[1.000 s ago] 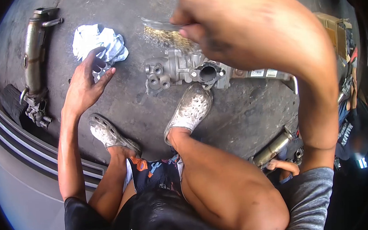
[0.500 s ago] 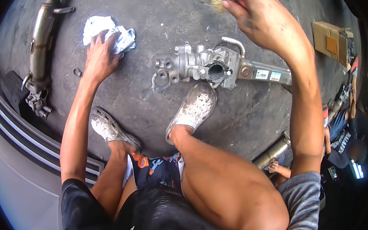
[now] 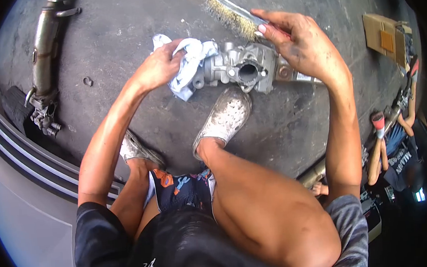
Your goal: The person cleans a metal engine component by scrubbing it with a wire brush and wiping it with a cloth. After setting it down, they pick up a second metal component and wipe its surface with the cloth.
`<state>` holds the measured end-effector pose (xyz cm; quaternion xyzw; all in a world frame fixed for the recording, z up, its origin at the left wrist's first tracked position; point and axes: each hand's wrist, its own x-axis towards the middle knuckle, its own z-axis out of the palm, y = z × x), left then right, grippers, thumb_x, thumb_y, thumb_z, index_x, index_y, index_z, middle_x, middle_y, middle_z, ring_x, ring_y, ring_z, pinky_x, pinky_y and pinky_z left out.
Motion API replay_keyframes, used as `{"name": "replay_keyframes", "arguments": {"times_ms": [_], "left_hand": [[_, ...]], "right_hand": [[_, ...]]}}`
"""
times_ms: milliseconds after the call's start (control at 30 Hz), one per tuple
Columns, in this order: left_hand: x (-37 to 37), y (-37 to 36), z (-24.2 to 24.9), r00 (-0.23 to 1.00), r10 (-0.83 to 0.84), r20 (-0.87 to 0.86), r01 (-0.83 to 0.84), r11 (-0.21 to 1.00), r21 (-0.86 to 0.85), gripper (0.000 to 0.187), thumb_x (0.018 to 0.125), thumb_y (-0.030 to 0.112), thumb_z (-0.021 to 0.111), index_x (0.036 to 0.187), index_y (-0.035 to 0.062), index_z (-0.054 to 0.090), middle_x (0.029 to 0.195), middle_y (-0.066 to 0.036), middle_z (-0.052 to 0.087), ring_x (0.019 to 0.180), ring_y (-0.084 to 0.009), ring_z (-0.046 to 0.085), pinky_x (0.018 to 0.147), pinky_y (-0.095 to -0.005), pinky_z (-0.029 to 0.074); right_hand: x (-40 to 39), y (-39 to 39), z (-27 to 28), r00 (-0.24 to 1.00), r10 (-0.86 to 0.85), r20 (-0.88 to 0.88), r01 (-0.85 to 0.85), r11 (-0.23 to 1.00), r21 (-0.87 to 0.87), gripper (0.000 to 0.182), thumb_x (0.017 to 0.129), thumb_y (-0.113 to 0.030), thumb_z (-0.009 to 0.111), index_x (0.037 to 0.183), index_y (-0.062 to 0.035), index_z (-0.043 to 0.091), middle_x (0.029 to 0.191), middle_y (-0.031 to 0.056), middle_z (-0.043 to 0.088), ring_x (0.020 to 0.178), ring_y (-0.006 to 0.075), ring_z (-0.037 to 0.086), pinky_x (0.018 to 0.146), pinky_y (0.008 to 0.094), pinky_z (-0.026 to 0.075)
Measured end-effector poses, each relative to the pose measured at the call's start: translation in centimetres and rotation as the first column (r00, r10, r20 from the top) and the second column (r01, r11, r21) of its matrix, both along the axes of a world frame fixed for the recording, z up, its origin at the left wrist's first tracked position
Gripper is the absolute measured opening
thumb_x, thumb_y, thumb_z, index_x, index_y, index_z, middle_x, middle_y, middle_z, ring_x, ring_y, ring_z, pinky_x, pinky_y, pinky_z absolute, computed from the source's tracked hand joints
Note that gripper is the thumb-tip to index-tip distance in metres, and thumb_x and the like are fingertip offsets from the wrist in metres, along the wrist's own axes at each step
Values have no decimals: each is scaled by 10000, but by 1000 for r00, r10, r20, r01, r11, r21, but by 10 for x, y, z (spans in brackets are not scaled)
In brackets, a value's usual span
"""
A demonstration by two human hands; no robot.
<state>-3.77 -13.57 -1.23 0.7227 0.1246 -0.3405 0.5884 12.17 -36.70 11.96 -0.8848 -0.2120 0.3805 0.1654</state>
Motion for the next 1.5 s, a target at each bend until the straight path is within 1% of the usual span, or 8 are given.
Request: {"name": "replay_keyframes", "arguments": {"times_ms": [200, 367, 600, 1100, 1300, 1400, 1467, 1500], "left_hand": [[24, 4, -40, 957, -228, 178, 110, 855, 506, 407, 875, 118, 631, 1260, -8, 669, 988, -248, 756, 929, -373, 754, 833, -453, 597], [29, 70, -8, 939, 186, 290, -296, 866, 403, 397, 850, 126, 624, 1221, 13, 710, 923, -273, 751, 883, -322, 780, 821, -421, 622], [-14, 5, 7, 998, 45, 34, -46, 999, 12, 466, 993, 235, 575, 1383, -19, 579, 1207, -300, 693, 1185, -405, 662, 1033, -460, 500], [9, 21, -42, 967, -103, 234, -3, 911, 413, 390, 869, 81, 619, 1246, -14, 646, 992, -325, 709, 972, -465, 710, 861, -507, 558], [-8, 37, 7, 935, 337, -110, -335, 942, 37, 504, 992, 251, 615, 1365, -83, 551, 1047, -247, 752, 912, -321, 762, 843, -396, 608], [-67, -21, -32, 956, 26, 293, -136, 924, 359, 562, 1038, 330, 548, 1443, -53, 477, 1167, -325, 676, 1086, -351, 707, 923, -411, 583], [-80, -38, -39, 939, 344, -13, -332, 915, 231, 594, 1069, 414, 471, 1460, -33, 475, 1222, -353, 631, 1135, -372, 673, 942, -435, 558], [-87, -45, -37, 603, 505, -617, -606, 793, 57, 602, 1081, 440, 433, 1464, -23, 479, 1235, -354, 617, 1116, -383, 668, 924, -444, 552]], "right_hand": [[9, -13, -6, 984, 24, 179, -24, 1000, 2, 368, 1024, -245, 663, 1357, -91, 676, 733, 52, 578, 663, 108, 539, 657, 289, 487], [9, -21, 6, 986, -134, 97, 134, 991, 12, 378, 1018, -258, 677, 1369, -119, 681, 717, 2, 548, 645, 91, 512, 624, 289, 468], [7, -25, -9, 984, -56, 171, 47, 997, 56, 377, 1017, -265, 675, 1355, -96, 680, 754, 74, 630, 678, 142, 544, 691, 344, 494], [11, -5, 11, 983, -112, 143, 109, 994, 34, 374, 1017, -261, 679, 1362, -117, 682, 707, 15, 537, 645, 96, 476, 624, 301, 454], [13, -25, 9, 977, -123, 172, 123, 992, 12, 382, 1016, -269, 680, 1373, -132, 679, 709, 10, 542, 651, 92, 479, 627, 298, 459], [7, -26, 4, 980, -115, 163, 116, 993, 0, 379, 1017, -267, 680, 1370, -131, 680, 714, 16, 551, 661, 92, 483, 634, 294, 459], [6, -18, 0, 980, -77, 181, 72, 997, 35, 374, 1018, -264, 678, 1368, -131, 681, 716, 18, 553, 666, 91, 484, 635, 291, 457], [6, -15, 0, 982, -74, 176, 65, 996, 55, 372, 1019, -262, 676, 1367, -129, 681, 715, 16, 549, 667, 90, 484, 632, 290, 453]]}}
